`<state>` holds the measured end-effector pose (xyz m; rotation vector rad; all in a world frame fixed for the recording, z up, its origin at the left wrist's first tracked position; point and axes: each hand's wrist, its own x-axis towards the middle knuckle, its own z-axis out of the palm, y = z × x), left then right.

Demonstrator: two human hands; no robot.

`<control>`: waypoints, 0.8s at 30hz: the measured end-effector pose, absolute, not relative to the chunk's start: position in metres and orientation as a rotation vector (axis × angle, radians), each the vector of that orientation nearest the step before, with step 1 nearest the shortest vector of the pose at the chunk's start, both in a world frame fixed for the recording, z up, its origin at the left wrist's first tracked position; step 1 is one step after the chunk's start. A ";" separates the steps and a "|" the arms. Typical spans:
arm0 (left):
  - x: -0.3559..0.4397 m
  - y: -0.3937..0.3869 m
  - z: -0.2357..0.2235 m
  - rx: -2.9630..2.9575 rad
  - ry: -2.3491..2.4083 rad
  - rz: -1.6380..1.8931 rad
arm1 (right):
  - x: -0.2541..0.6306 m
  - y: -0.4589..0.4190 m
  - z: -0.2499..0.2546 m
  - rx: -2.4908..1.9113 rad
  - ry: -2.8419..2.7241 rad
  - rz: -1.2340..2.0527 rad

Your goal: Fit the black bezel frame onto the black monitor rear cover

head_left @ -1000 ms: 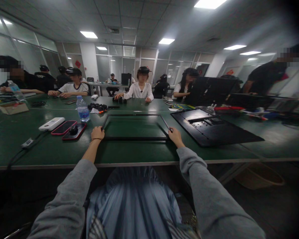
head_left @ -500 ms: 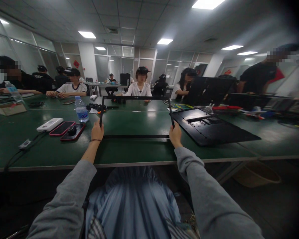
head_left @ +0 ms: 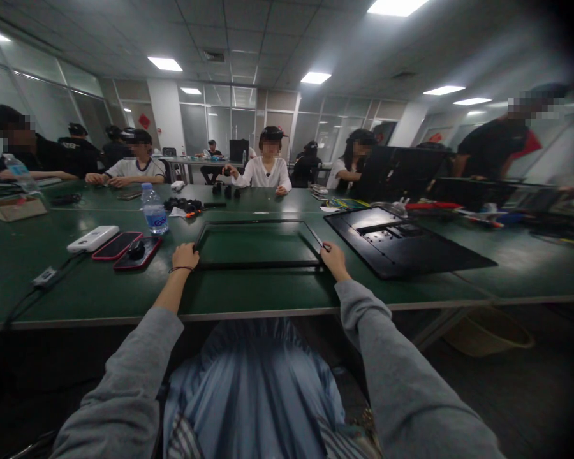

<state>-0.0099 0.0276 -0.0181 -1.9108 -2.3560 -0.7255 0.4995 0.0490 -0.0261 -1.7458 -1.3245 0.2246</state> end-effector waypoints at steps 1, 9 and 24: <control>-0.010 0.028 -0.018 -1.909 -2.359 -0.715 | 0.501 0.050 -0.027 -1.721 -1.320 0.243; -0.012 0.032 -0.019 -1.940 -2.310 -0.761 | 0.505 0.059 -0.032 -1.569 -1.278 0.344; 0.005 0.030 -0.022 -2.483 -2.015 -0.771 | 0.518 0.058 -0.042 -1.688 -1.135 0.140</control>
